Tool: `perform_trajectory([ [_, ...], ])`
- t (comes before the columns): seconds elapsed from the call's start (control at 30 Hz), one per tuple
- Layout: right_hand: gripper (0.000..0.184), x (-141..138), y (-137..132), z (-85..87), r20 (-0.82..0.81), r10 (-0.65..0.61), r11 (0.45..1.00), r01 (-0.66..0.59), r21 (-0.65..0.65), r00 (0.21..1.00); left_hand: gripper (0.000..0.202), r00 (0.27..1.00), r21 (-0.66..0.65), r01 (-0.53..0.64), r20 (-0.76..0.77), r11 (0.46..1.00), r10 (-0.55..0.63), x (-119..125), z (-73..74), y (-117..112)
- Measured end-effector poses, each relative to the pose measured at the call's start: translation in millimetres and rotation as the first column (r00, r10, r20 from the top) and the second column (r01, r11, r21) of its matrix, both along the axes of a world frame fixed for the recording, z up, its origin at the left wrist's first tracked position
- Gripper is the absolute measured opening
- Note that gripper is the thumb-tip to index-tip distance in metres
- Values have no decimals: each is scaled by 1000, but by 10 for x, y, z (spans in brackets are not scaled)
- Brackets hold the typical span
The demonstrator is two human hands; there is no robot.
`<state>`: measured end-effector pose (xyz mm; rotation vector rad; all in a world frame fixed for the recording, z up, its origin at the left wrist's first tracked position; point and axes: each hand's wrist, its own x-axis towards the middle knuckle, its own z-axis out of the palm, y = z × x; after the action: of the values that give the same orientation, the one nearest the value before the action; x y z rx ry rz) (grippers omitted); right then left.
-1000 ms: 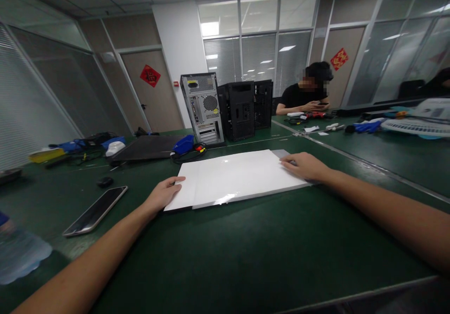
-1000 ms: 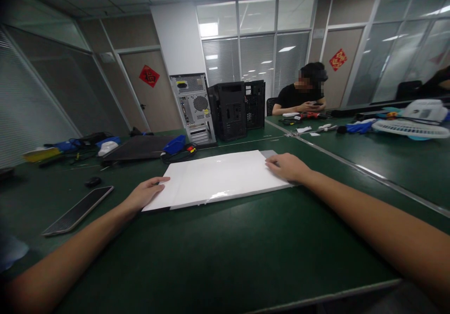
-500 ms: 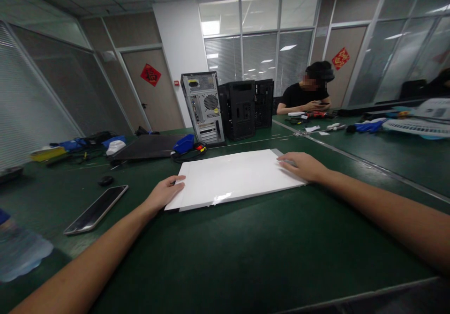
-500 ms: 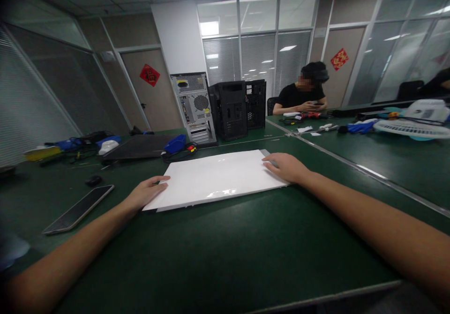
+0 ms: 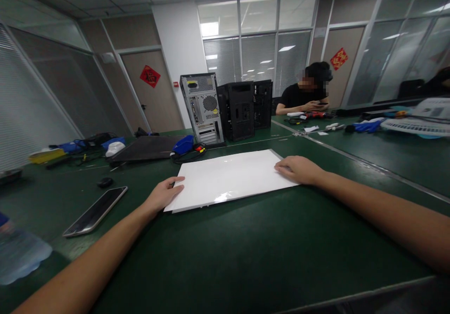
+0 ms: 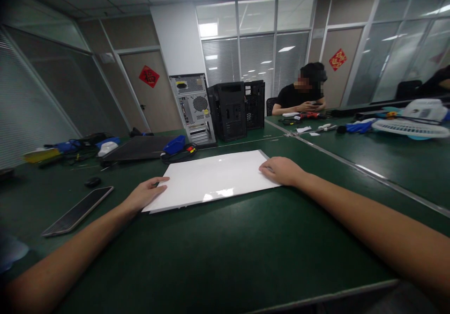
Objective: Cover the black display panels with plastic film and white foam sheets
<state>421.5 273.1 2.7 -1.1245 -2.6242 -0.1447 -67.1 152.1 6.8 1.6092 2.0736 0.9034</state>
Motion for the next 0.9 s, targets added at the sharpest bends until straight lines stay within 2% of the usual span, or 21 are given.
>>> perform_trajectory([
  [0.23,49,-36,-85,33,-36,65,997,-66,-36,997,56,992,0,10,126,1000,-10,45,8,-28],
  [0.4,44,-39,-150,71,-80,285,955,-290,-63,955,51,981,-21,-37,190,999,40,96,36,-48],
  [0.5,53,-62,-196,103,-43,372,923,-374,-87,927,49,977,-15,-39,209,999,41,78,16,-36],
  [0.6,60,-94,-229,118,-13,386,917,-385,-107,922,48,975,-2,-46,217,999,45,22,-30,-9],
  [0.73,58,-116,-234,110,-8,378,919,-376,-115,926,47,975,15,-40,221,999,36,-41,-76,21],
  [0.9,56,-116,-221,107,17,373,922,-368,-118,928,47,977,7,-43,211,999,40,-31,-64,14],
])
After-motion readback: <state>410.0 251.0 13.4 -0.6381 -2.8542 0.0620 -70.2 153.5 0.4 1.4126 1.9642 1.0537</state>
